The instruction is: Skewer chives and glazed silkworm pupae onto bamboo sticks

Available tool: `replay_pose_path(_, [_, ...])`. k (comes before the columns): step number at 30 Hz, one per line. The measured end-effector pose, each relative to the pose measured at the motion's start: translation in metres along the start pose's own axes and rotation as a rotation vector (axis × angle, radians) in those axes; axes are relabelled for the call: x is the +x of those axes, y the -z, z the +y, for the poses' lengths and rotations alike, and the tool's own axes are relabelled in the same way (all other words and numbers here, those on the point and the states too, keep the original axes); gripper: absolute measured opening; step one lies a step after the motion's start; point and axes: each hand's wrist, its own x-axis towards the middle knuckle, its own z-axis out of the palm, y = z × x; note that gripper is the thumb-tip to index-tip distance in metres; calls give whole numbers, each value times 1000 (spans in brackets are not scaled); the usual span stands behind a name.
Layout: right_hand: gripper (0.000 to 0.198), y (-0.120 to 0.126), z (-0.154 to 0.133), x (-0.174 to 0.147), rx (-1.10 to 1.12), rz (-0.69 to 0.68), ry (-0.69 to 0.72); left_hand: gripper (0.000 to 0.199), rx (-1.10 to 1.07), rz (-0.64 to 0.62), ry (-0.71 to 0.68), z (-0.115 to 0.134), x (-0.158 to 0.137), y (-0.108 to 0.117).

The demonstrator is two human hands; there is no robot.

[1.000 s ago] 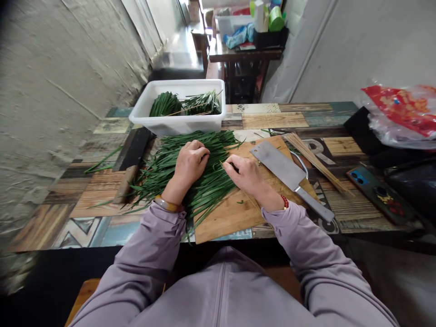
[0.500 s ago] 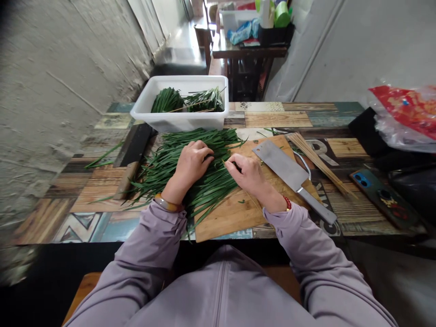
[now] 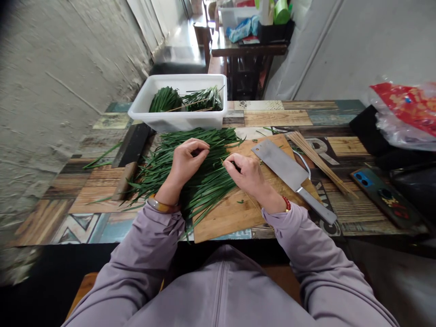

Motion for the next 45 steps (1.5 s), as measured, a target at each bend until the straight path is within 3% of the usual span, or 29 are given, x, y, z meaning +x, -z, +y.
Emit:
replay_pose_path(6, [25,-1,2,-1,48,31,-18,25,-320,-150,236,15,-2,2])
replay_pose_path(12, [24,-1,2,-1,84,75,3,26,-399,-240,349,27,-4,7])
replay_pose_path(21, [22,0,2,-1,110,90,78,26,-457,-255,337,28,-6,3])
replay_pose_path(45, [22,-2,3,-1,114,75,51,18,-531,-261,347,33,-6,-1])
